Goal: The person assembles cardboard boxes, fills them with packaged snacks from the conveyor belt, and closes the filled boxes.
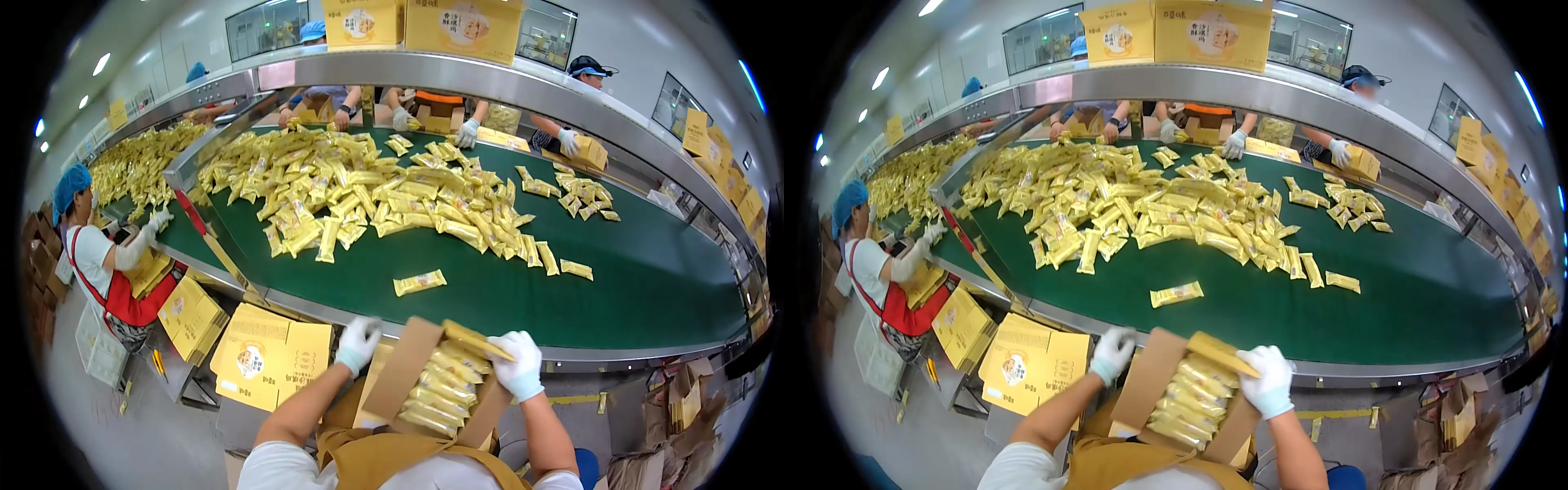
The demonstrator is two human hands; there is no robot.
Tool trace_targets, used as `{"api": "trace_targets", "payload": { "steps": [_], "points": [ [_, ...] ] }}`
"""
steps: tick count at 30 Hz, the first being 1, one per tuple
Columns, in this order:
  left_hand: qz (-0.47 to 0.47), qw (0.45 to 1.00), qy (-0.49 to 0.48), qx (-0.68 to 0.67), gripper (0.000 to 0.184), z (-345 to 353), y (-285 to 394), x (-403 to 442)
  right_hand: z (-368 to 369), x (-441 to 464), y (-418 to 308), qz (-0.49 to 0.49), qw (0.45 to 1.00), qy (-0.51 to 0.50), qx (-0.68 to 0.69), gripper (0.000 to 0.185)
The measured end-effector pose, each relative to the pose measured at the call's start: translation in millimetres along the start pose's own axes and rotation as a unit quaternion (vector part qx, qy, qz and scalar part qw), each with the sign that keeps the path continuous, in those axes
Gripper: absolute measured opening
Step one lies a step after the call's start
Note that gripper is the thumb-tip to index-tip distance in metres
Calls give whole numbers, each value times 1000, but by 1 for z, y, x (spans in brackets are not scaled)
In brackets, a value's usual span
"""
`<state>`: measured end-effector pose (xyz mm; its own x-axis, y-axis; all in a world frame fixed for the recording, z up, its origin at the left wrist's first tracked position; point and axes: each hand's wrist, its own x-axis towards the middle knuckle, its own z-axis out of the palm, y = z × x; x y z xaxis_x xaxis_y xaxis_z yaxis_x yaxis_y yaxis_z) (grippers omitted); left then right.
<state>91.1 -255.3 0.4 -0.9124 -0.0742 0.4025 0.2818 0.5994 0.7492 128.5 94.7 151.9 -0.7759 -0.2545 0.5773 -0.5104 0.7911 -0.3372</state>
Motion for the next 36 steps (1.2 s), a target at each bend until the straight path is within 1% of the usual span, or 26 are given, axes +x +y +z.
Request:
{"api": "trace_targets", "payload": {
  "steps": [2,3,4,5,6,7,8,10,12,14,15,17,19,21,22,23,24,25,27,28,29,30,31,33,35,36],
  "points": [
    [-75,992,-93,42,28,12,-4,-35,1,-6,21,68,996,48,-13,8],
    [-39,981,-187,16,24,21,-12,-52,-3,-3,21,154,987,55,-2,14],
    [-165,919,-344,99,43,11,30,-53,-3,-4,31,231,973,5,-26,21],
    [-128,914,-358,-139,90,12,44,-68,-2,-6,45,306,950,-45,-49,28],
    [-165,885,-385,-204,108,24,46,-75,1,-6,62,356,926,-112,-51,38],
    [-205,850,-407,-263,128,32,55,-79,3,-5,71,342,931,-124,-32,38],
    [-211,844,-399,-290,132,38,65,-83,5,-3,79,328,935,-137,-13,38],
    [-145,868,-307,-362,135,56,79,-82,6,5,80,289,946,-143,33,39],
    [10,890,-127,-438,134,79,80,-74,6,15,80,255,957,-128,51,39],
    [-8,889,-127,-439,128,66,80,-34,-8,40,59,240,961,-82,108,37],
    [0,898,-106,-427,121,50,82,-3,-17,63,39,172,971,-15,164,36],
    [26,917,-55,-394,107,8,86,64,-35,106,32,161,980,-80,90,37],
    [66,933,7,-354,94,-46,94,141,-37,159,22,89,944,-48,313,45],
    [112,938,66,-321,80,-101,103,216,-34,222,-11,-1,835,-9,551,57],
    [138,938,92,-306,73,-126,109,251,-47,258,-34,-38,843,-43,534,61],
    [163,937,115,-288,67,-150,115,285,-50,290,-58,-80,826,-39,556,62],
    [188,934,134,-274,60,-171,120,316,-45,319,-57,-141,850,-13,507,65],
    [214,930,155,-255,54,-189,123,347,-47,348,-68,-194,841,-5,504,64],
    [264,923,189,-205,41,-215,124,407,-47,395,-82,-170,866,38,468,62],
    [283,920,194,-191,35,-223,123,435,-44,420,-79,-185,898,83,391,64],
    [296,916,186,-196,30,-228,128,456,-37,443,-75,-226,906,117,337,54],
    [233,915,133,-300,34,-229,157,452,-30,467,-71,-263,910,156,281,45],
    [256,910,121,-303,36,-232,164,467,-30,479,-78,-213,928,152,266,31],
    [244,929,149,-233,38,-230,161,500,-16,506,-80,-183,896,150,375,73],
    [212,947,165,-178,41,-229,157,522,-17,503,-79,-82,969,126,194,75],
    [191,953,170,-161,42,-225,153,529,3,523,-59,-124,969,160,140,75]
  ]
}}
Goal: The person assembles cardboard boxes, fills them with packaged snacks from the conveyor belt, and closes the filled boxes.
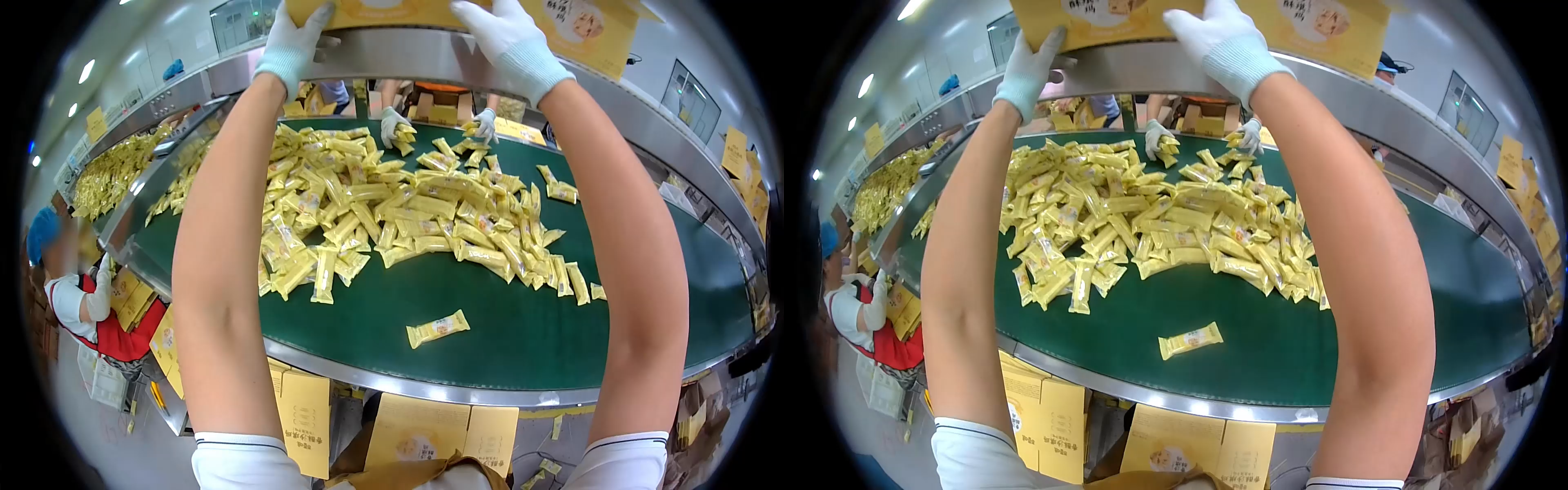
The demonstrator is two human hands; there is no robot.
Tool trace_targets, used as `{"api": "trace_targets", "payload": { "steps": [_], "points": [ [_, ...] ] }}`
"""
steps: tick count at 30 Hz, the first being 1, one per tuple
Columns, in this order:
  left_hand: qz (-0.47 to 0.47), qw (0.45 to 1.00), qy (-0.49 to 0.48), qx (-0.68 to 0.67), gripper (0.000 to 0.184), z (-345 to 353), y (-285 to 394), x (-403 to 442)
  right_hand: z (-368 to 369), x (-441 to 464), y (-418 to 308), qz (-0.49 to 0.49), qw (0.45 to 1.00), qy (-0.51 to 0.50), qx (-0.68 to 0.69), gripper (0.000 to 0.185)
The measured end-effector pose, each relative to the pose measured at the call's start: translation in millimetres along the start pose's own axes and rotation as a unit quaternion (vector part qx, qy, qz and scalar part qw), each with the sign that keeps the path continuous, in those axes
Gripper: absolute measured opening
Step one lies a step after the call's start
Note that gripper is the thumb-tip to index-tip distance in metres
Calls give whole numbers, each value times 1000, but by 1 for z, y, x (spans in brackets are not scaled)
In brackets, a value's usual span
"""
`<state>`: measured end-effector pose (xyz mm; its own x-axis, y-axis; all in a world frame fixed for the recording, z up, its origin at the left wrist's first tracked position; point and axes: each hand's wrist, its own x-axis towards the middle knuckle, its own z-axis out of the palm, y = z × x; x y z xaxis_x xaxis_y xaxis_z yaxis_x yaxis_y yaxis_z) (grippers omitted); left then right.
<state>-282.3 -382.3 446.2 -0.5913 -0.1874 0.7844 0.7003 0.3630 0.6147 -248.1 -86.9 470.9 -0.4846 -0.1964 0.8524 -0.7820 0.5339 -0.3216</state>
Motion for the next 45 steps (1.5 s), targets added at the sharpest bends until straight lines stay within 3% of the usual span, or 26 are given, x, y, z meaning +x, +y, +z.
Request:
{"api": "trace_targets", "payload": {
  "steps": [1,2,3,5,7,9,10,11,12,14,15,17,19,20,21,23,24,25,27,28,29,31,38,41,42,45],
  "points": [
    [-17,1000,4,21,43,6,-3,1,11,1,12,-55,997,20,-50,75],
    [-21,999,15,33,54,14,-5,0,15,0,25,-49,982,-17,-181,74],
    [-25,998,26,45,74,22,-4,-1,14,-2,25,-48,975,-38,-212,74],
    [-3,991,46,125,57,24,-13,-5,7,-6,20,-50,958,-82,-271,73],
    [132,948,132,257,44,36,-25,-34,16,-30,49,-205,943,36,-259,59],
    [243,902,167,315,34,50,-36,-90,2,-84,54,-263,954,25,-141,41],
    [287,892,159,312,28,58,-39,-127,-3,-117,70,-227,965,0,-131,38],
    [170,959,98,206,27,66,-64,-171,-7,-158,97,-191,974,-24,-122,35],
    [108,961,-6,255,27,66,-91,-215,-18,-200,122,-86,987,-62,-118,31],
    [-198,918,-195,284,45,70,-124,-285,-39,-285,203,124,966,-114,-197,31],
    [-251,911,-208,251,49,72,-161,-317,-54,-324,236,238,943,-136,-189,38],
    [-284,879,-234,303,63,85,-204,-352,-71,-393,292,424,879,-134,-174,47],
    [-265,900,-204,280,67,109,-233,-356,-67,-435,337,494,857,-131,-69,54],
    [-320,902,-200,209,68,125,-237,-352,-64,-443,350,525,842,-127,-16,58],
    [-375,895,-198,138,70,143,-239,-349,-57,-444,351,533,833,-140,-53,61],
    [-366,898,-224,103,80,170,-243,-336,-30,-432,351,546,811,-168,-126,67],
    [-373,886,-256,100,81,182,-254,-332,-15,-437,362,562,807,-167,-63,71],
    [-379,874,-289,95,83,195,-265,-334,-1,-432,355,545,812,-183,-105,69],
    [-319,900,-278,108,83,223,-276,-352,11,-425,347,421,862,-261,-106,68],
    [-362,876,-312,62,81,230,-268,-352,17,-428,349,407,866,-266,-113,68],
    [-340,872,-337,104,77,235,-259,-355,24,-432,347,393,870,-271,-120,68],
    [-265,897,-341,98,59,234,-226,-360,25,-424,310,418,864,-259,-110,66],
    [-229,888,-399,27,58,190,-174,-386,32,-449,204,375,877,-258,-155,57],
    [-203,901,-379,59,56,162,-151,-400,28,-456,161,376,876,-260,-151,54],
    [-192,896,-392,80,62,153,-143,-403,27,-457,147,389,868,-269,-150,54],
    [-300,814,-474,152,74,126,-117,-401,17,-463,115,407,859,-274,-144,58]
  ]
}}
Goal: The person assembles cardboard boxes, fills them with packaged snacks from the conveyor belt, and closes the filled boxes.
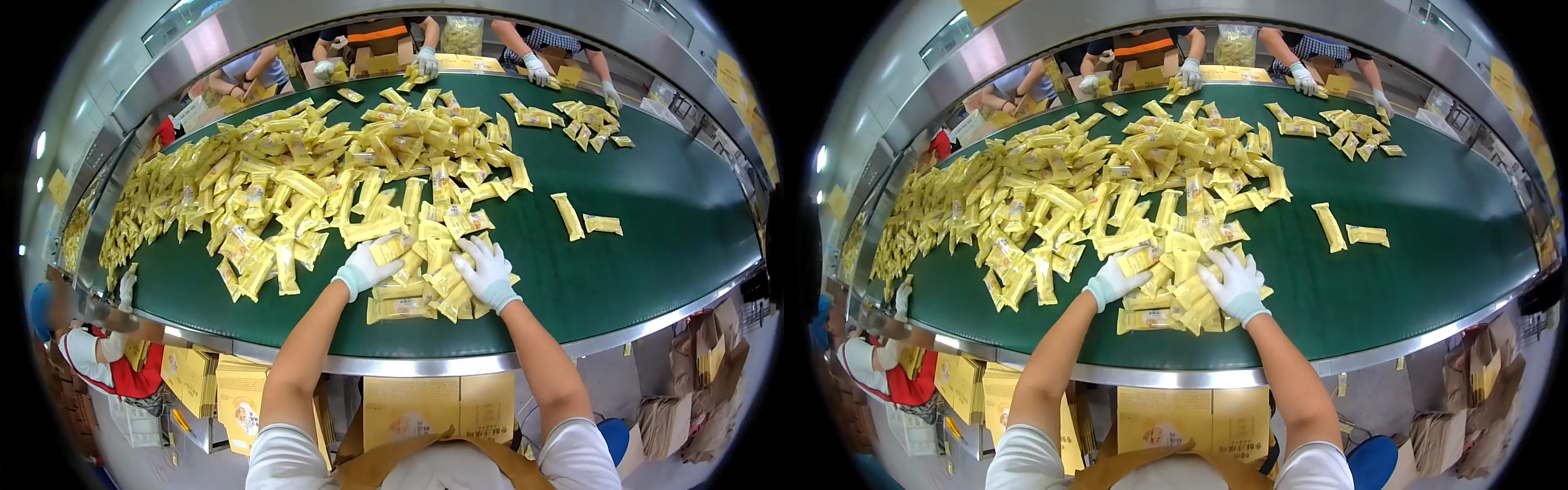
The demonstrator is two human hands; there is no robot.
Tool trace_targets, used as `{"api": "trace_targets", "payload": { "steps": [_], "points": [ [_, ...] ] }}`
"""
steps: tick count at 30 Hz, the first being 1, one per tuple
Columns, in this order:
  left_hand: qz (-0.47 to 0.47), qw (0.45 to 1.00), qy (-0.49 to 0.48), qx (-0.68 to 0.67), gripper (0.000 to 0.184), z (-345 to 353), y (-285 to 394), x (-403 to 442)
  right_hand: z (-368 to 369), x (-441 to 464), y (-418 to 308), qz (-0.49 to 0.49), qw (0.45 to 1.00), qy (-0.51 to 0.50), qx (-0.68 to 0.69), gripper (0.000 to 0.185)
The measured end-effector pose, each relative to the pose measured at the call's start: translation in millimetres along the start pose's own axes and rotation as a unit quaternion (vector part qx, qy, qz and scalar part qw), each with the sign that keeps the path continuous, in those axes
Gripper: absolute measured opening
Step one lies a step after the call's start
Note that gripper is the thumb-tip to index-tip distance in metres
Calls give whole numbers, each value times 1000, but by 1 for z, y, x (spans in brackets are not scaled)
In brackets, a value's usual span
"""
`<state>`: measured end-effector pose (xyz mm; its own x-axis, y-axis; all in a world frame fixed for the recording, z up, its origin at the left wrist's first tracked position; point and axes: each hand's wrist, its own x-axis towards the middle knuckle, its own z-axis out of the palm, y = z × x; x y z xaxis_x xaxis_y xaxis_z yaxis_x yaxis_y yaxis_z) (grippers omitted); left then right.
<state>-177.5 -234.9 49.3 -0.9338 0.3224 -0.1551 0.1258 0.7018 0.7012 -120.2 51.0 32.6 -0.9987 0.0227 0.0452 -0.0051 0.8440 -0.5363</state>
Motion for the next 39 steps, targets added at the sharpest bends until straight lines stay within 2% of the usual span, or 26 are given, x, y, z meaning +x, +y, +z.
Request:
{"api": "trace_targets", "payload": {
  "steps": [1,5,6,7,8,9,10,11,12,13,14,15,16,18,21,22,23,26,27,30,31,32,34,36,37,39],
  "points": [
    [7,999,-36,12,86,-15,17,-20,-1,-10,-2,3,1000,-1,4,59],
    [-36,987,-89,129,95,-36,11,-74,-29,-57,3,-32,997,62,25,59],
    [-62,984,-104,130,83,-51,39,-105,-39,-76,4,-55,991,101,67,53],
    [17,983,-72,169,62,-48,20,-124,-46,-95,6,-76,981,140,109,46],
    [67,989,-69,110,41,-51,21,-147,-54,-116,9,-97,968,178,150,41],
    [-7,993,-98,60,34,-54,35,-174,-62,-139,14,-27,972,136,191,31],
    [-12,992,-122,36,42,-46,16,-198,-68,-162,20,45,968,92,230,26],
    [-108,973,-199,41,47,-40,26,-218,-71,-184,28,126,966,31,222,33],
    [-127,959,-254,7,51,-18,-2,-232,-71,-204,35,206,955,-31,212,40],
    [-162,954,-250,43,52,3,-3,-245,-62,-219,39,228,963,-53,135,45],
    [-156,955,-234,97,68,20,2,-253,-47,-232,46,250,964,-76,56,50],
    [-216,949,-198,117,76,47,-8,-257,-30,-244,54,269,958,-98,-22,55],
    [-275,938,-160,135,86,77,-24,-254,-11,-253,64,274,952,-133,-41,72],
    [-310,947,-78,35,96,120,-52,-250,30,-270,74,275,958,-75,36,78],
    [-325,944,26,-55,100,136,-37,-258,24,-265,58,329,921,-146,148,108],
    [-326,941,57,-76,100,135,-29,-263,28,-270,62,316,926,-114,174,102],
    [-317,943,60,-86,92,132,-26,-265,35,-271,68,302,929,-82,199,96],
    [-302,945,89,-94,102,139,-50,-267,42,-281,70,274,932,-12,237,91],
    [-280,948,114,-102,83,132,-32,-273,43,-283,70,267,933,6,243,91],
    [-178,928,230,-235,59,121,-15,-297,-24,-299,14,275,898,-15,344,85],
    [-134,922,242,-269,42,106,3,-311,-34,-307,6,286,881,10,377,70],
    [-62,889,272,-362,48,116,-18,-317,-41,-312,4,244,888,61,386,66],
    [-36,802,189,-565,60,79,33,-335,-56,-322,3,155,889,163,398,58],
    [59,812,79,-575,68,59,57,-357,-76,-316,-1,118,812,227,525,51],
    [109,810,24,-576,71,53,62,-362,-91,-315,-6,79,856,243,449,56],
    [180,863,-118,-456,68,44,66,-356,-104,-305,-14,61,873,272,401,54]
  ]
}}
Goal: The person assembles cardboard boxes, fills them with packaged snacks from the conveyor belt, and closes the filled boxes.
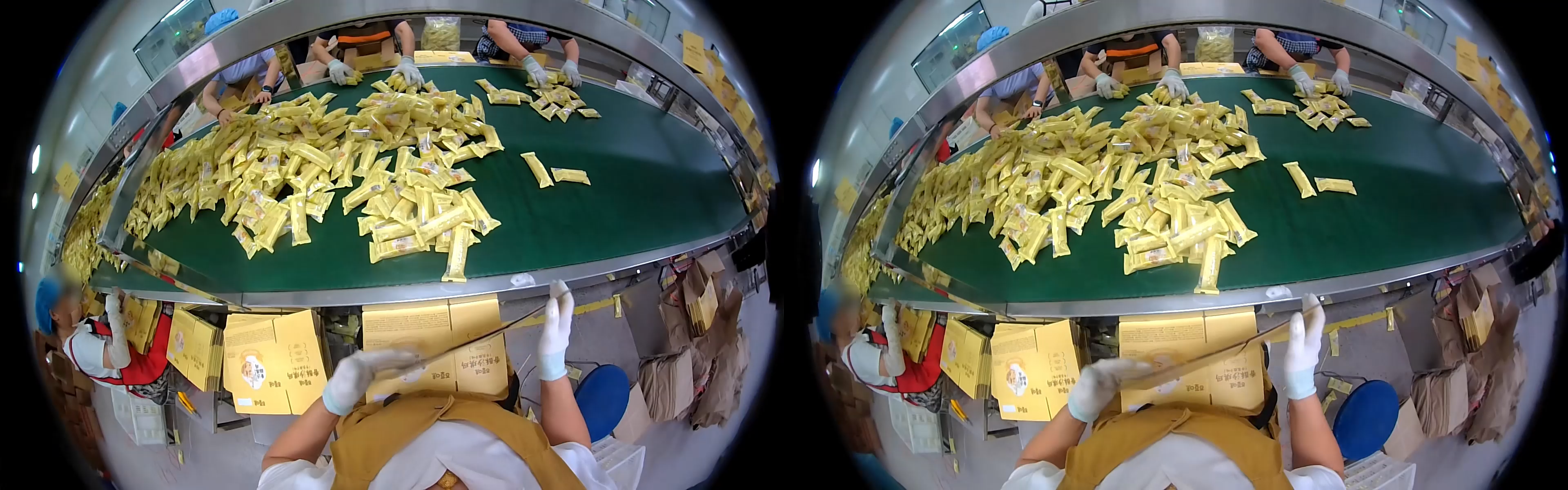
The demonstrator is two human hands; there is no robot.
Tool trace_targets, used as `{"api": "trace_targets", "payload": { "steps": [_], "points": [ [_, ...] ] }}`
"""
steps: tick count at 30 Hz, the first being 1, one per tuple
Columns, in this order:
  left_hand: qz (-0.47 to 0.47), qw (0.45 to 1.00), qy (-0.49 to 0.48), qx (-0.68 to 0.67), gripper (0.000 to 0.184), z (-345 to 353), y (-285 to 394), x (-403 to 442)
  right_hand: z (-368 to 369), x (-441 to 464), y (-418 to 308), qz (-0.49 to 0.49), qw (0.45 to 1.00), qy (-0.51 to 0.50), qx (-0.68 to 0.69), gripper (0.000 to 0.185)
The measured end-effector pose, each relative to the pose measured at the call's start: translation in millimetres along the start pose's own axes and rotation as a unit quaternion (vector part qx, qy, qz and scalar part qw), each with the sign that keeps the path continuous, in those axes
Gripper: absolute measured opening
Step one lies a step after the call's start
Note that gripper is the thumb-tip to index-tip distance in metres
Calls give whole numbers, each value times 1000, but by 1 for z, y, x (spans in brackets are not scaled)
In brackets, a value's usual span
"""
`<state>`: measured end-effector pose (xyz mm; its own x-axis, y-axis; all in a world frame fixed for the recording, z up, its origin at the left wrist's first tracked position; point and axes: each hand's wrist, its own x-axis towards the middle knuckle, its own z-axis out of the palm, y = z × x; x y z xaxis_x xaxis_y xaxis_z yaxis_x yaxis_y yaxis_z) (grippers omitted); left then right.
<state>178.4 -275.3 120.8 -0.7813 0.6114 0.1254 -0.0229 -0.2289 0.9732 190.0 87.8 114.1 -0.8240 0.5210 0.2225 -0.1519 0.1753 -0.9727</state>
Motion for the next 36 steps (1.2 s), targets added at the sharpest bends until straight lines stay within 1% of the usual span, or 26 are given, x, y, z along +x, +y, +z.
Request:
{"api": "trace_targets", "payload": {
  "steps": [1,3,4,7,8,10,11,13,14,17,18,19,20,21,23,24,25,27,28,30,31,32,33,34,35,36],
  "points": [
    [-13,995,-85,56,66,-2,3,3,4,3,-3,4,1000,10,0,53],
    [67,972,-179,140,58,-3,-6,7,13,0,-2,22,999,23,6,51],
    [88,965,-213,123,50,-1,-7,9,14,-2,-2,33,999,26,8,50],
    [123,937,-243,219,46,1,-1,13,17,-8,-10,85,996,10,17,47],
    [181,919,-234,259,41,3,-1,18,17,-8,-16,113,993,-6,27,46],
    [271,875,-210,341,40,2,0,22,23,-5,-42,171,981,-44,76,44],
    [313,848,-198,379,40,2,0,22,19,-4,-32,195,976,-87,54,47],
    [329,829,-208,401,40,2,5,22,8,-1,-10,242,955,-172,8,53],
    [337,819,-212,413,40,3,9,22,6,3,-11,217,960,-173,-28,51],
    [411,758,-189,470,27,5,34,36,8,16,-28,138,953,-246,-109,36],
    [400,753,-219,474,24,0,33,38,15,9,-23,79,971,-188,-126,20],
    [390,747,-249,477,26,-6,30,41,22,9,-36,29,937,-260,-231,19],
    [379,741,-278,479,33,-10,29,44,25,10,-58,-22,884,-327,-332,18],
    [318,741,-275,523,36,-12,32,52,30,9,-75,-73,813,-388,-427,17],
    [305,735,-207,569,34,-10,42,62,51,1,-90,-145,685,-510,-499,19],
    [260,732,-233,585,34,-10,36,66,63,-5,-89,-162,674,-498,-521,22],
    [213,726,-259,600,35,-11,25,71,74,-11,-84,-179,663,-486,-541,24],
    [117,700,-327,624,35,-2,15,80,95,-10,-79,-189,596,-542,-562,38],
    [69,678,-366,633,33,5,12,86,101,-5,-67,-196,555,-577,-567,56],
    [-29,626,-438,645,31,11,8,95,101,6,-66,-206,557,-609,-526,65],
    [74,657,-365,655,26,8,5,96,103,14,-71,-211,557,-625,-505,70],
    [176,677,-286,654,25,3,2,95,100,27,-83,-142,540,-686,-466,80],
    [274,687,-203,642,30,-1,1,92,89,33,-79,-142,589,-689,-397,82],
    [252,657,-131,698,58,2,2,81,72,40,-73,-141,633,-688,-326,85],
    [214,669,-66,709,61,3,7,79,59,44,-68,-138,674,-681,-252,89],
    [175,677,1,715,65,5,12,78,51,46,-68,-104,660,-694,-268,103]
  ]
}}
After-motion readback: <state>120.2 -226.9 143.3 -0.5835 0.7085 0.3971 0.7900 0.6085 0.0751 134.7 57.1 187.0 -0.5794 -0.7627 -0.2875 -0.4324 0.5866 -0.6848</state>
